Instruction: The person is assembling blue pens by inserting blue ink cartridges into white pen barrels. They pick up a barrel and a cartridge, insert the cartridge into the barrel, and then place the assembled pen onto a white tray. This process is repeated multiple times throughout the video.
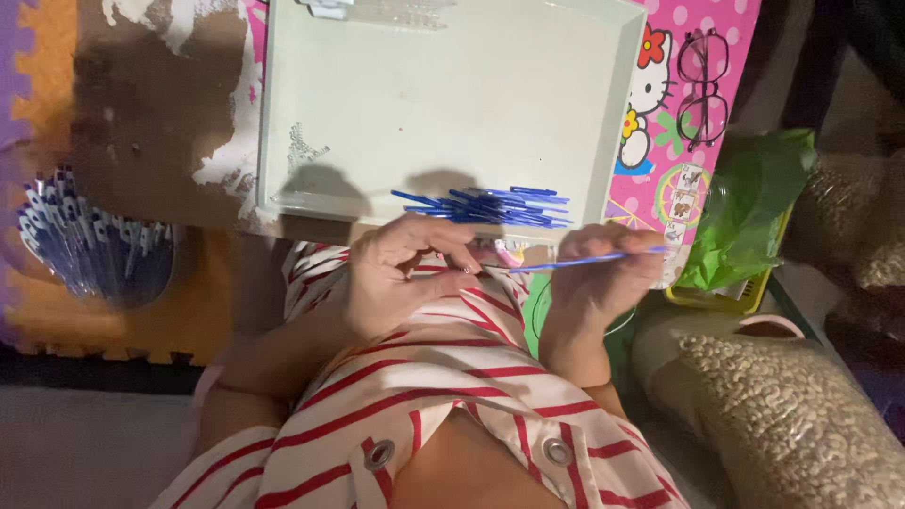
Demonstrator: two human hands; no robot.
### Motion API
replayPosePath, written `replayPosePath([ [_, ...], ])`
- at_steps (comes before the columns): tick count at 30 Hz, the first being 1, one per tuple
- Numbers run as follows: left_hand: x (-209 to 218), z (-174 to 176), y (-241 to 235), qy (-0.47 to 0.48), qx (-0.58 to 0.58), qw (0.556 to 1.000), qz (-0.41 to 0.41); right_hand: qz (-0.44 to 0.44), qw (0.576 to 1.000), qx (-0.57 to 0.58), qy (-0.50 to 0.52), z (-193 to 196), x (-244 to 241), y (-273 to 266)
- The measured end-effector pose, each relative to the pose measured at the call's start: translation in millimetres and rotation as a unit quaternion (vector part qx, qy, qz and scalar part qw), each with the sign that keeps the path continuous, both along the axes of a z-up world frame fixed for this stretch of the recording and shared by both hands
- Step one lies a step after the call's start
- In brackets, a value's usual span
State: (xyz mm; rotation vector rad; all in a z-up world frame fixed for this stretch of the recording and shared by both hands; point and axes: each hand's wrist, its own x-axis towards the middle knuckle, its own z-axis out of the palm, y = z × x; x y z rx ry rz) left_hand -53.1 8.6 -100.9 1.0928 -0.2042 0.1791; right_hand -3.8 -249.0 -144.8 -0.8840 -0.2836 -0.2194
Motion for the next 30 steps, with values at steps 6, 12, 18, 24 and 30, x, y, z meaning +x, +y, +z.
replayPosePath([
  [6, -3, 13, 0, -0.035, 0.053, 0.997, 0.037, -0.03, 0.992, -0.081, -0.088, 26, -4, 14],
  [12, -4, 12, 0, -0.036, 0.101, 0.993, 0.051, -0.033, 0.992, -0.096, -0.075, 10, -9, 11],
  [18, 4, 11, -1, -0.128, 0.188, 0.968, 0.105, -0.042, 0.976, -0.187, -0.107, 18, -5, 13],
  [24, 7, 15, -5, -0.163, 0.217, 0.952, 0.143, 0.027, 0.988, -0.143, -0.043, 1, 5, 26],
  [30, 13, -6, 0, -0.183, 0.318, 0.916, 0.159, 0.023, 0.988, -0.125, 0.085, -37, -4, 37],
])
